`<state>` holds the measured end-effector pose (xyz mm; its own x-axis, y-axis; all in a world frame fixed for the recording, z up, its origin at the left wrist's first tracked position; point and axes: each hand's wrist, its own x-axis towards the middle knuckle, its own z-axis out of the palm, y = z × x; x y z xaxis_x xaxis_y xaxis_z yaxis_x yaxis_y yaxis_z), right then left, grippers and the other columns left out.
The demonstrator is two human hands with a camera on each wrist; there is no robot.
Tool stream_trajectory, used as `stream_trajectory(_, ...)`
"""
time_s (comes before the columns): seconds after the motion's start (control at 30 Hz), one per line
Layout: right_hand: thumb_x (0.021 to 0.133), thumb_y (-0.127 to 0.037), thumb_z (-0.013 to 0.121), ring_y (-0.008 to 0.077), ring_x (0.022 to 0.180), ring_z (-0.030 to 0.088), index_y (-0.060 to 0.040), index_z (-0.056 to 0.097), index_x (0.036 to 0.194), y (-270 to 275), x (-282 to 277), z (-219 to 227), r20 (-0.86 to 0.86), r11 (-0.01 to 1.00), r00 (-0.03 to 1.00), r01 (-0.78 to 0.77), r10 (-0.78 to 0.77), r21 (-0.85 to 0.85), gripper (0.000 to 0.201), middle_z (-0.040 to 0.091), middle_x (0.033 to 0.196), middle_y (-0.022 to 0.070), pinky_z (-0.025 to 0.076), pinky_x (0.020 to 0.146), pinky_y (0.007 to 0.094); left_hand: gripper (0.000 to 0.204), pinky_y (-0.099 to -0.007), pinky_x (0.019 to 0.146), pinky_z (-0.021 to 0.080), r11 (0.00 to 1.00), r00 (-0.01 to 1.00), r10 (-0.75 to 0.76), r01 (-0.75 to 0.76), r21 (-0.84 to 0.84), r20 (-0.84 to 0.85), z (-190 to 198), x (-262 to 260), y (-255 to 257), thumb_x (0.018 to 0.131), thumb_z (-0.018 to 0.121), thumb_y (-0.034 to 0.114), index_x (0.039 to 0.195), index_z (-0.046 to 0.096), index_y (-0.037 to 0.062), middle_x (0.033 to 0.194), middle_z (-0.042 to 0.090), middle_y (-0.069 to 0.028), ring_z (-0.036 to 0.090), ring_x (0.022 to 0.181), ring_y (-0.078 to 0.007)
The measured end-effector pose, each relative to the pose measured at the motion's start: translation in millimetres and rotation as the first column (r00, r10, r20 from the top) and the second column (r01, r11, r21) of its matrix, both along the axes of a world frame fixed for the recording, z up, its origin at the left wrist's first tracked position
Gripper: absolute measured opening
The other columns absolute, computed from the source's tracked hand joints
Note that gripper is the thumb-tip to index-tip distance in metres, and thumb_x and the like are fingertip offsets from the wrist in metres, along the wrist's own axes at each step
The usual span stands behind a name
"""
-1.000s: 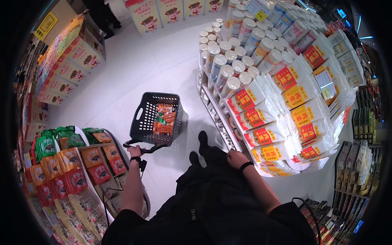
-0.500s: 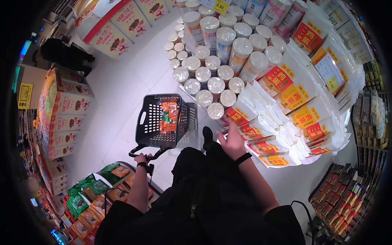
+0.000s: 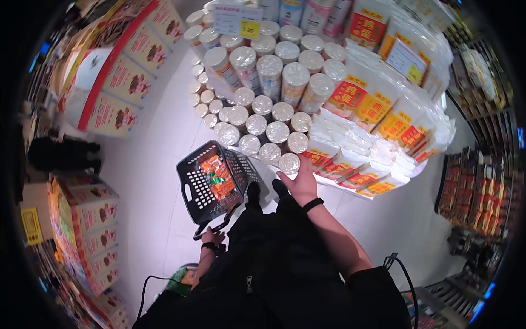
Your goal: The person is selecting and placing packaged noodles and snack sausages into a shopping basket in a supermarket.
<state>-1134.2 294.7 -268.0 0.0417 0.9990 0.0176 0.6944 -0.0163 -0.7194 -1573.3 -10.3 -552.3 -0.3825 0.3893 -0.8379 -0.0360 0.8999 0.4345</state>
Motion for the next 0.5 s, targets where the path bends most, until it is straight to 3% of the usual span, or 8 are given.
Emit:
stream_trajectory(0.03,0.088,-0.035,0.090,0.0441,0.127,0.061,0.0011,0.051,0.145,0.0,-6.2,-3.9,0.006,0.998,0.999,0.039,-0.040,0.040,0.078,0.061,0.136,0.0237,0.052,0.106,0.0489,0.069,-0.0625,0.073,0.067,0.991,0.981,0.104,-0.116,0.069,0.165,7.7,-0.9,8.1,0.109,0.056,0.039,0.146,0.033,-0.0155,0.118,0.072,-0.0357,0.076,0.100,-0.0515)
stream_trajectory(0.13,0.088,-0.033,0.091,0.0434,0.121,0.066,0.0016,0.055,0.140,-1.1,-19.6,0.3,-0.025,0.989,0.991,0.135,-0.134,0.054,0.072,0.064,0.131,0.0237,0.055,0.101,0.0483,0.073,-0.0574,0.068,0.067,0.910,0.881,0.368,-0.277,-0.309,0.296,89.4,-21.9,45.2,0.112,0.052,0.047,0.147,0.036,-0.0145,0.109,0.076,-0.0353,0.079,0.083,-0.0493)
stream_trajectory(0.17,0.088,-0.033,0.091,0.0432,0.119,0.067,0.0018,0.056,0.139,-0.7,-22.0,1.1,-0.041,0.988,0.988,0.148,-0.147,0.040,0.071,0.065,0.128,0.0236,0.056,0.100,0.0482,0.068,-0.0526,0.080,0.070,0.930,0.936,0.188,-0.073,-0.360,0.297,122.1,-26.4,59.5,0.113,0.056,0.042,0.147,0.041,-0.0145,0.114,0.076,-0.0312,0.080,0.090,-0.0463)
stream_trajectory(0.2,0.087,-0.033,0.091,0.0429,0.117,0.068,0.0019,0.058,0.137,-1.6,-22.7,2.7,-0.047,0.983,0.984,0.176,-0.174,0.044,0.069,0.067,0.126,0.0235,0.056,0.099,0.0480,0.068,-0.0458,0.073,0.069,0.963,0.958,-0.134,0.186,-0.193,0.253,147.0,-28.3,63.6,0.112,0.056,0.045,0.139,0.048,-0.0166,0.105,0.079,-0.0312,0.081,0.081,-0.0391)
stream_trajectory(0.3,0.086,-0.032,0.092,0.0402,0.111,0.072,0.0018,0.063,0.130,-11.0,-24.1,15.3,-0.111,0.962,0.961,0.263,-0.253,0.078,0.063,0.072,0.120,0.0222,0.058,0.096,0.0470,0.038,-0.0394,0.066,0.062,0.845,0.844,-0.535,0.535,-0.018,-0.039,175.7,-49.8,93.4,0.110,0.063,0.030,0.106,0.064,-0.0080,0.087,0.078,-0.0195,0.078,0.069,-0.0276)
stream_trajectory(0.37,0.084,-0.027,0.093,0.0359,0.109,0.075,0.0016,0.064,0.128,-24.5,-23.4,40.9,-0.149,0.932,0.934,0.342,-0.324,0.118,0.060,0.074,0.116,0.0210,0.060,0.094,0.0444,0.025,-0.0338,0.066,0.057,0.846,0.888,-0.436,0.460,0.271,-0.145,217.3,-33.1,130.9,0.112,0.061,0.021,0.108,0.061,-0.0031,0.085,0.071,-0.0108,0.071,0.073,-0.0187)
stream_trajectory(0.43,0.084,-0.025,0.095,0.0303,0.106,0.077,0.0019,0.065,0.127,-42.9,-12.5,62.0,-0.215,0.904,0.899,0.411,-0.381,0.117,0.058,0.076,0.114,0.0196,0.061,0.092,0.0411,0.013,-0.0282,0.069,0.049,0.715,0.876,-0.480,0.424,0.556,-0.052,267.2,-3.3,177.7,0.113,0.061,0.014,0.111,0.058,0.0010,0.088,0.063,-0.0021,0.058,0.077,-0.0099)
stream_trajectory(0.5,0.086,-0.024,0.094,0.0227,0.109,0.076,0.0023,0.065,0.131,-63.4,-1.7,103.6,-0.244,0.902,0.895,0.411,-0.373,0.128,0.060,0.076,0.119,0.0156,0.061,0.094,0.0384,0.020,-0.0277,0.082,0.053,0.585,0.803,-0.596,0.442,0.680,-0.009,318.9,38.2,216.7,0.110,0.065,0.010,0.126,0.057,0.0020,0.103,0.066,-0.0033,0.063,0.090,-0.0114)
